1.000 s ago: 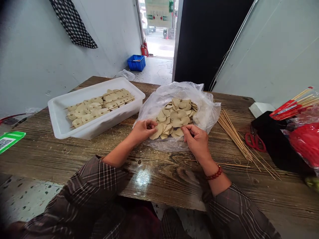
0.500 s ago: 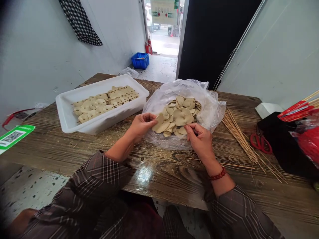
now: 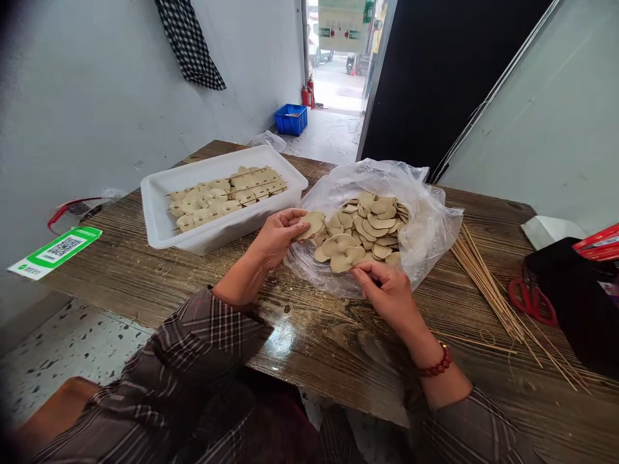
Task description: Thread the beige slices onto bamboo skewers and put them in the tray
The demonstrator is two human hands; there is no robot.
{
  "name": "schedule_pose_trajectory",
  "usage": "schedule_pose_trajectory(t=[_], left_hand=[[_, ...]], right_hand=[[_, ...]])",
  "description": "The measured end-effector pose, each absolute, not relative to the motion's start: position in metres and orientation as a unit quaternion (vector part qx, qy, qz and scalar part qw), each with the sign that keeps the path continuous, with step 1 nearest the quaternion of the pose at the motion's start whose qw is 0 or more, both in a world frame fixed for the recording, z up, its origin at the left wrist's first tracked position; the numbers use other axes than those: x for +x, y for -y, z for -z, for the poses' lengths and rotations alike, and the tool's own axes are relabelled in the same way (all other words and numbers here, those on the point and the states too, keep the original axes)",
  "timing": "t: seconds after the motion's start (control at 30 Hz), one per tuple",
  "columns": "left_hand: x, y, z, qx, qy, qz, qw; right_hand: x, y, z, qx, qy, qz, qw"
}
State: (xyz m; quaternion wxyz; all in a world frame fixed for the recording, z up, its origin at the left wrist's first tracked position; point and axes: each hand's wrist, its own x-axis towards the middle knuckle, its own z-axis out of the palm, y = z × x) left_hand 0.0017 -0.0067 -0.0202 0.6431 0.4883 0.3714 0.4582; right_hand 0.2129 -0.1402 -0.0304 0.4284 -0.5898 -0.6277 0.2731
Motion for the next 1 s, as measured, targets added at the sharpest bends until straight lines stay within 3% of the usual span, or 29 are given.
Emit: schedule_pose_trajectory(t=[0.43,1.0], left_hand=[[-0.0044,0.0008,0.0167,0.518,-0.396,-0.505,0.566],[-0.0016,0.0056,0.0122,0.540,-0.375,-0.507,0.558]], right_hand=[[0.2125,0.1399,0.0358,-0.582,0.663,-0.283,0.376],[0.2143,0.1385,0.0354,-0.597,0.683,-0.249,0.340]])
